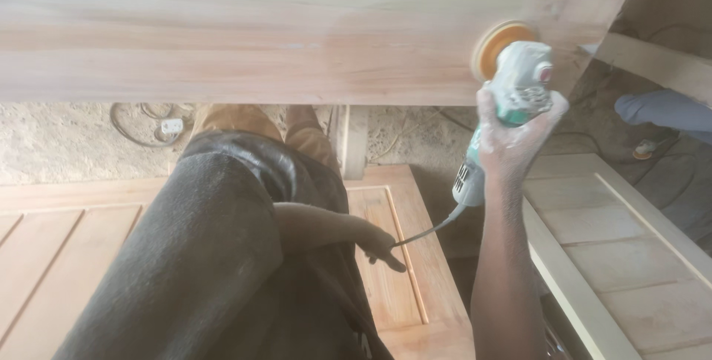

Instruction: The person uses an orbital sander to smooth the surface of a large wooden panel. They move the sander across the wood in sweeping motions, occasionally pausing to wipe away dust with their hand.

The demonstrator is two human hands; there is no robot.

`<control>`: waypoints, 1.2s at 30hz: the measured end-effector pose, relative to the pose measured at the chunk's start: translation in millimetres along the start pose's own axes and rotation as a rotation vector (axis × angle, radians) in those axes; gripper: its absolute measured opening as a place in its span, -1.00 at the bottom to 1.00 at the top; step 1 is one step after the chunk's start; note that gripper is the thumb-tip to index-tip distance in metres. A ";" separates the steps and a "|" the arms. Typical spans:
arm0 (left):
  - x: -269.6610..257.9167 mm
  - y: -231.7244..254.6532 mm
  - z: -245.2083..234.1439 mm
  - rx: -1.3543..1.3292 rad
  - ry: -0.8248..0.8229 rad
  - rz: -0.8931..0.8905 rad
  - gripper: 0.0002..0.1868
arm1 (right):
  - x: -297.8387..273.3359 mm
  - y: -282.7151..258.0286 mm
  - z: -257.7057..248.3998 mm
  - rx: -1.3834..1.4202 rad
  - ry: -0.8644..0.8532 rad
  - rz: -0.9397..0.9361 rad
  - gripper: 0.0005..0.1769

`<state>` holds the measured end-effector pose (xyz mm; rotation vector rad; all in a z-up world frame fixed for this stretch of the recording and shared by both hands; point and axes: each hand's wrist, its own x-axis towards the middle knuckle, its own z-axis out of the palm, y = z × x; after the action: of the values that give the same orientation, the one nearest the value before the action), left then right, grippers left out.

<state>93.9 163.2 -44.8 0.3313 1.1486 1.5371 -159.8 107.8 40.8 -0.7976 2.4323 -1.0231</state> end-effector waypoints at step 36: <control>-391.1 -91.0 -52.6 -0.905 1.183 0.638 -0.13 | -62.8 -311.3 313.7 -0.446 -0.170 0.377 -0.36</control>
<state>238.0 -212.6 0.0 -1.0574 1.0348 2.7709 166.9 -194.9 71.4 -0.4947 2.5536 -0.2655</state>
